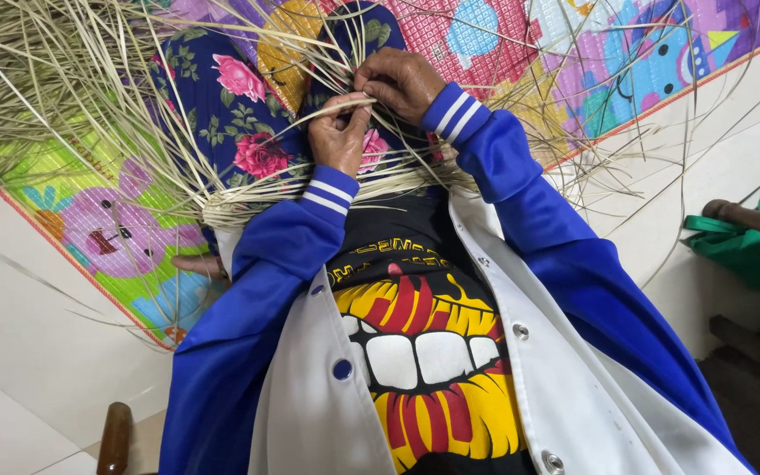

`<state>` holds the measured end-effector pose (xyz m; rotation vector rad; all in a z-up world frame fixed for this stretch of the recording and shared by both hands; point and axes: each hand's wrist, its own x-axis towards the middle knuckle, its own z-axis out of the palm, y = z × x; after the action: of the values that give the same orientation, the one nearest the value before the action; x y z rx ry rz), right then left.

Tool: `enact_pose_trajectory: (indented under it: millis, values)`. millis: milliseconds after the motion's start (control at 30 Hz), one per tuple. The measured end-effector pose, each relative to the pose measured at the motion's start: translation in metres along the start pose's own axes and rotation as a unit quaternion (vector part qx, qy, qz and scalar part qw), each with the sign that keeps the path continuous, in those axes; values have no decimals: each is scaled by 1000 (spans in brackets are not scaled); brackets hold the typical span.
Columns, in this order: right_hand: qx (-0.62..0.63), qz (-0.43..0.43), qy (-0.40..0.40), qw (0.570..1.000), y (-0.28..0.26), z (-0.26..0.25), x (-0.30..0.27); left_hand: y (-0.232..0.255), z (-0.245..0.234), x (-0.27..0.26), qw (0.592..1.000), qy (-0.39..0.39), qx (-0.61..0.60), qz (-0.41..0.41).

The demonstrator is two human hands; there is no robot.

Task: Weaving dried straw or grass fibers to form a woven edge or mat.

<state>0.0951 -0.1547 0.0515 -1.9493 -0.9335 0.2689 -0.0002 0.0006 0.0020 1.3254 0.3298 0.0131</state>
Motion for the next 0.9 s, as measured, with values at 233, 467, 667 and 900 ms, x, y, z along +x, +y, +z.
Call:
enact_pose_trajectory:
  millis: [233, 467, 667, 900]
  values:
    - [3, 1, 0, 1000, 7, 4, -3, -6, 2, 5, 993, 25, 98, 66]
    - [39, -3, 5, 999, 0, -2, -6, 19, 10, 5, 962, 76, 257, 45]
    - [62, 22, 7, 998, 7, 1, -15, 14, 6, 6, 968, 55, 237, 62]
    - [-4, 0, 31, 1000, 6, 3, -21, 1, -2, 13, 990, 24, 128, 58]
